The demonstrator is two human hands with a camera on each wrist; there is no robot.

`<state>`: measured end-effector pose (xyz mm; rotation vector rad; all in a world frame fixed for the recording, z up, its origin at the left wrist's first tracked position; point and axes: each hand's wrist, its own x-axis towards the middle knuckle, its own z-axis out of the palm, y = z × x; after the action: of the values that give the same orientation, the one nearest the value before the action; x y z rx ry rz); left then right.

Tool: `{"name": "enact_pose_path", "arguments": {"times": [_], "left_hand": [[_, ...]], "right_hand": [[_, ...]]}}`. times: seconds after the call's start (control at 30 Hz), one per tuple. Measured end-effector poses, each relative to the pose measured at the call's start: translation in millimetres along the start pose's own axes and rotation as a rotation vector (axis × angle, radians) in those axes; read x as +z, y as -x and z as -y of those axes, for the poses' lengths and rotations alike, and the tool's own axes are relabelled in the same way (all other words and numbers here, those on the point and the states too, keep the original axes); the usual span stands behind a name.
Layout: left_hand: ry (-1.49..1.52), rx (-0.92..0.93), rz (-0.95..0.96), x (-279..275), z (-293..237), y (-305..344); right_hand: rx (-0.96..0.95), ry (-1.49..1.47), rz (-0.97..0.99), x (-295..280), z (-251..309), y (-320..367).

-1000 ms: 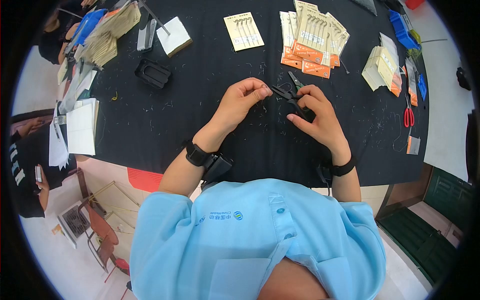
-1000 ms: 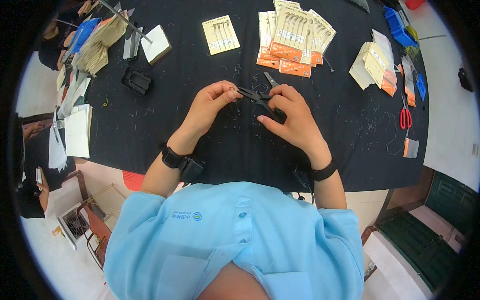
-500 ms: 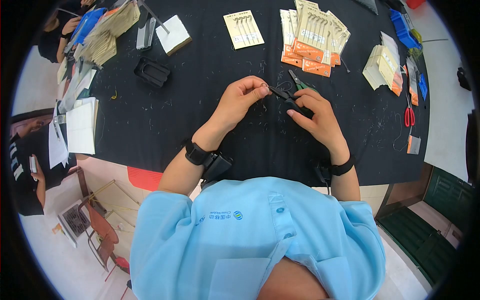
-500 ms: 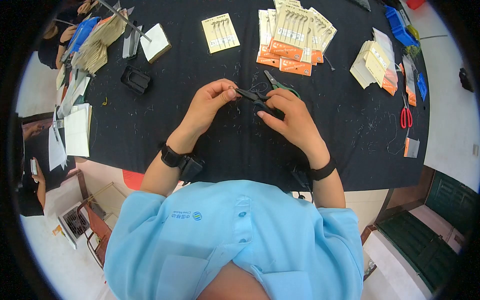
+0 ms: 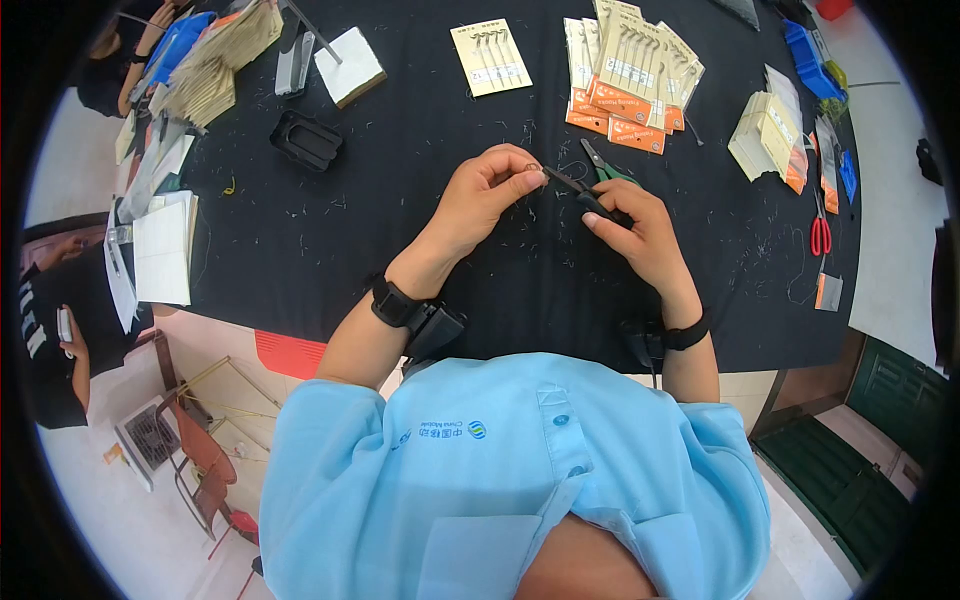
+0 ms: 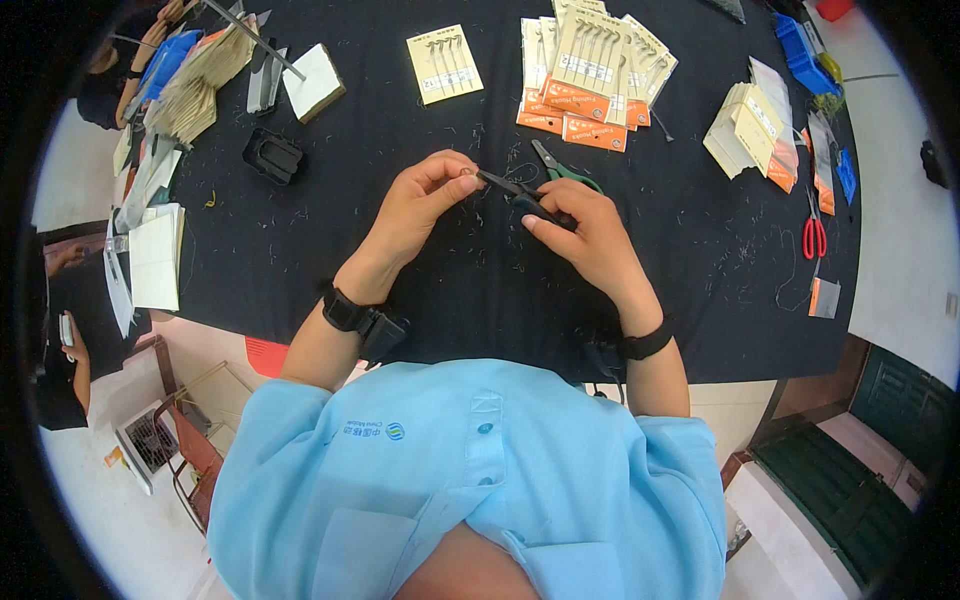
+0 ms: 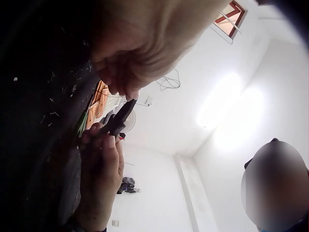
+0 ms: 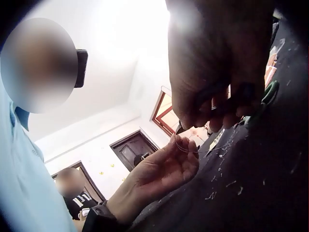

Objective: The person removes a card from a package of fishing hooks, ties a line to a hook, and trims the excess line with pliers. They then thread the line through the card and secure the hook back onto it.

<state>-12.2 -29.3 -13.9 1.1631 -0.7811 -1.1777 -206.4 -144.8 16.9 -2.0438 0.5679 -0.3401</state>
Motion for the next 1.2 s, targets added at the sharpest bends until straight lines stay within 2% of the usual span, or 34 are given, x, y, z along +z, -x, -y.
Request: {"name": "enact_pose_path", "arguments": {"times": [0.4,0.47,0.53,0.6,0.67,0.87,1.07,1.2], "left_hand": [[-0.048,0.020,0.005,0.2,1.5,-1.6],[-0.096,-0.003,0.011,-0.9,5.5,0.4],[-0.141,-0.025,0.019,-0.8,5.6,1.7],[-0.132,-0.065,-0.016,-1.1,0.9,1.3],[-0.200,-0.057,-0.008,1.5,0.1,1.4],[-0.374,0.006,0.015,4.1,6.8,2.2],[-0.415,0.029,0.006,7.9,3.9,4.0],[-0.459,0.013,-0.001,7.3,0.9,4.7]], "right_hand": [[-0.031,-0.022,-0.082,2.5,-4.8,0.6],[0.219,-0.290,-0.316,2.1,-5.2,0.8],[0.114,-0.195,-0.420,-20.6,-24.1,-0.3],[0.140,-0.146,-0.371,-27.2,-9.3,2.0],[-0.074,0.074,-0.266,-20.0,3.6,-0.7],[-0.081,-0.005,-0.250,3.6,15.7,-23.2],[-0.121,0.079,-0.094,14.5,25.7,-40.6],[-0.205,0.155,-0.093,20.4,22.1,-40.6]]}}
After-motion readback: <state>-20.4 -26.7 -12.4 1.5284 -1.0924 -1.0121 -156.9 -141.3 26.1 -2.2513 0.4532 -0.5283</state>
